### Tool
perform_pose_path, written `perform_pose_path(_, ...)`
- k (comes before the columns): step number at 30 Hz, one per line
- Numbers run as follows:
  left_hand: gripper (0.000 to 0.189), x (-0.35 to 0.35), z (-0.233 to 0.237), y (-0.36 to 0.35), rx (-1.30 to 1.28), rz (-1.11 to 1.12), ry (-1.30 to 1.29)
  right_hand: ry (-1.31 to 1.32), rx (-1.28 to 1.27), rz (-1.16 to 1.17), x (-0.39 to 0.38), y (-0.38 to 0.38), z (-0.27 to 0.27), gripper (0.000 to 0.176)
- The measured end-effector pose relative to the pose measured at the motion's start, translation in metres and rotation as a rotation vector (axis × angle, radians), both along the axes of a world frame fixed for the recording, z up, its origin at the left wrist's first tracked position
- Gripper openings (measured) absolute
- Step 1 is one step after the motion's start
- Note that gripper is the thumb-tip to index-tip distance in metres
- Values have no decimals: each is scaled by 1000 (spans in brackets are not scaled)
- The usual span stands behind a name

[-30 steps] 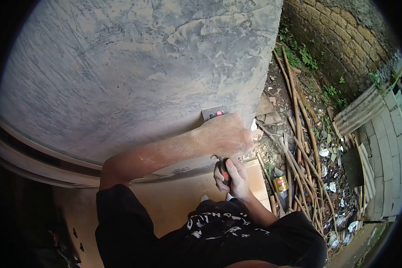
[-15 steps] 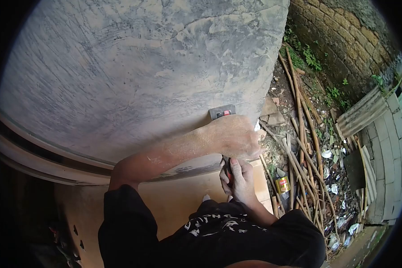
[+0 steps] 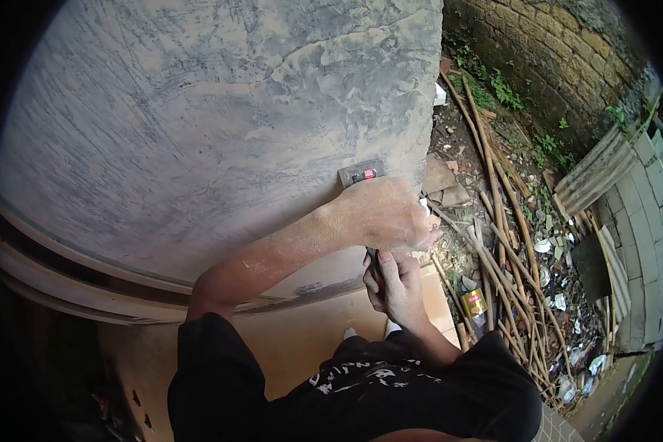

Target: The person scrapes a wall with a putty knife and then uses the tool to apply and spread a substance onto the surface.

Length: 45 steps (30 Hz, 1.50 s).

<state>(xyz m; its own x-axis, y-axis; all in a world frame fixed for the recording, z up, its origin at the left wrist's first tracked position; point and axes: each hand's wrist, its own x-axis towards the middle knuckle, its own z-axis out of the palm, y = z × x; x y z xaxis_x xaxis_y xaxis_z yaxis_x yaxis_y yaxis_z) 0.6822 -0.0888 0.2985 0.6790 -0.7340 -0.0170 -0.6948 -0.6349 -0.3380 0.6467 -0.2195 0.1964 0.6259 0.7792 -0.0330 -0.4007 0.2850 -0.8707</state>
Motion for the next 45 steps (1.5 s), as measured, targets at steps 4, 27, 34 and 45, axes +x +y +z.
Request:
perform_pose_path(4,14,0,-16,0,-135,-28,-61,42,-27,-41,-8,-7,0,36)
perform_pose_path(27,26,18,-21,-14,-81,19,-128,65,18,20,17,-19,-6,42)
perform_pose_path(34,29,28,34,-18,-326,-155,-447,-327,66,-261,32,-15,36,40)
perform_pose_path(45,27,-8,5,-36,-458,-16,-412,-570,-43,-365,16,-13,-22,31)
